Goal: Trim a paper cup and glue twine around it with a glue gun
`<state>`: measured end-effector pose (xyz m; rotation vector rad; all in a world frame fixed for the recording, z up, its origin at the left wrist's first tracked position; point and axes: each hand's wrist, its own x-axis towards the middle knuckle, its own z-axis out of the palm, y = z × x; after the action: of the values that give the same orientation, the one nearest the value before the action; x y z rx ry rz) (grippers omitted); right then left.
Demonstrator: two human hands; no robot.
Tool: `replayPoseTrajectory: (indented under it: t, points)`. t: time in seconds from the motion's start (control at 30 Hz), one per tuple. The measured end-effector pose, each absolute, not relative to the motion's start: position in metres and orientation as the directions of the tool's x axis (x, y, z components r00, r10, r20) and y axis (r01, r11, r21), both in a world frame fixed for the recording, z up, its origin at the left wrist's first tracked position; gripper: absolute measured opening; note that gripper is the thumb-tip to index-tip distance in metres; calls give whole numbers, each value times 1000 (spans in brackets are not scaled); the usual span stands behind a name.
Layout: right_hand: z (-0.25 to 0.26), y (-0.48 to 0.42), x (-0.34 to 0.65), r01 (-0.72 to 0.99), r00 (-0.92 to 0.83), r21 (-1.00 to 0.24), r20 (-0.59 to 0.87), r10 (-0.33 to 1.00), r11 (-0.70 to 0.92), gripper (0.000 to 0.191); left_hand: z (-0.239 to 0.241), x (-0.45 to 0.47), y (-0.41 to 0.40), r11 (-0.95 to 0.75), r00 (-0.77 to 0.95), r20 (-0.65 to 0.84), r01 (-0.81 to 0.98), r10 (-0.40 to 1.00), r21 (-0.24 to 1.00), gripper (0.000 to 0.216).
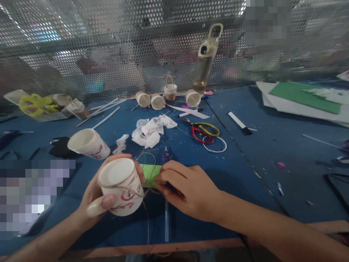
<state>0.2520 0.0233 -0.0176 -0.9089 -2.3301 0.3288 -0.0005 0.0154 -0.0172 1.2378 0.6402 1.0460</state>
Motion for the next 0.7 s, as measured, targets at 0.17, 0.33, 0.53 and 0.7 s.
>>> replayPoseTrajectory:
  t: [0.17,0.33,0.53,0.7]
  points:
    - [-18,29,265,816,-510,-168,242,825,553,21,-20,-1,21,52,403,105,-361,909,931,54]
    - [-19,28,271,818,-553,-104,135,822,566,25,-21,4,27,289,419,-154,-282,895,915,39]
    - [-23,26,266,817,-565,-9,184,804,576,25,-21,6,30,348,403,-212,-300,890,888,45]
    - [-19,30,271,881,-446,-41,256,858,471,23,-18,6,29,355,399,-225,-291,889,889,44]
